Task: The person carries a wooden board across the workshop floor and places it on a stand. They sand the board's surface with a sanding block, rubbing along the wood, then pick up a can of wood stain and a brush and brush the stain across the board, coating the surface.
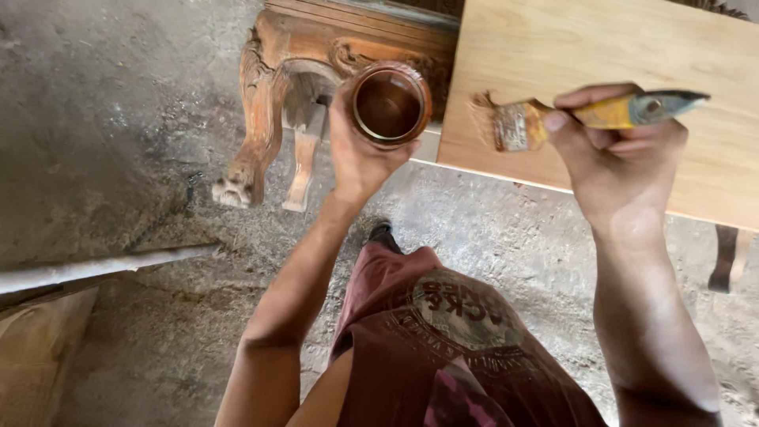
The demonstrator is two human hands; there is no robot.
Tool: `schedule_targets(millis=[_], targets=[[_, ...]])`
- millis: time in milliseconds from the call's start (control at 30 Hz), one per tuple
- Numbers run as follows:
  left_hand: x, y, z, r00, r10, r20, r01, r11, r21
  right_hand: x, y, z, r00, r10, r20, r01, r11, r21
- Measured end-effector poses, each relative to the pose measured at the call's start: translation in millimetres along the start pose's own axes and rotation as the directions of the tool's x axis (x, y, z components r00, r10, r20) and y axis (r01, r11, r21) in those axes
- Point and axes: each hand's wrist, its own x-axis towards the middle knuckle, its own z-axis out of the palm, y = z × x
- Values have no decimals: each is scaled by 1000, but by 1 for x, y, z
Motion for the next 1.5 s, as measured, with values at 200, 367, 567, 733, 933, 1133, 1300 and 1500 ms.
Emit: schedule_targets(millis=[200, 367, 567, 733, 933, 1133, 1300, 1500], targets=[[42, -34, 35, 997, 57, 53, -54, 997, -61, 84, 12, 76, 932, -327, 156, 306, 941, 143], [56, -48, 55, 994, 107, 24, -105, 990, -96, 121, 58, 137, 914, -290, 285, 297, 955, 18], [65, -53, 63, 997, 16, 75, -13, 999, -42, 144, 76, 149, 880, -379, 285, 399, 917, -12], [69, -53, 63, 996, 36, 77, -33, 999, -36, 138, 98, 111, 982, -98, 164, 109, 992, -59], [72, -54, 67, 991, 29, 128, -26, 999, -21, 125, 126, 83, 996, 74, 51, -87, 937, 339], [75, -59, 72, 983, 88, 160, -88, 996, -9, 90, 171, 53, 951, 302, 62, -241, 603, 761], [69, -65, 72, 971, -2, 240, 23, 996, -84, 55, 266, -53, 785, 574, -232, -265, 651, 711], [72, -68, 77, 964, 33, 262, -5, 994, -105, 74, 317, -34, 895, 305, -326, -191, 922, 337]])
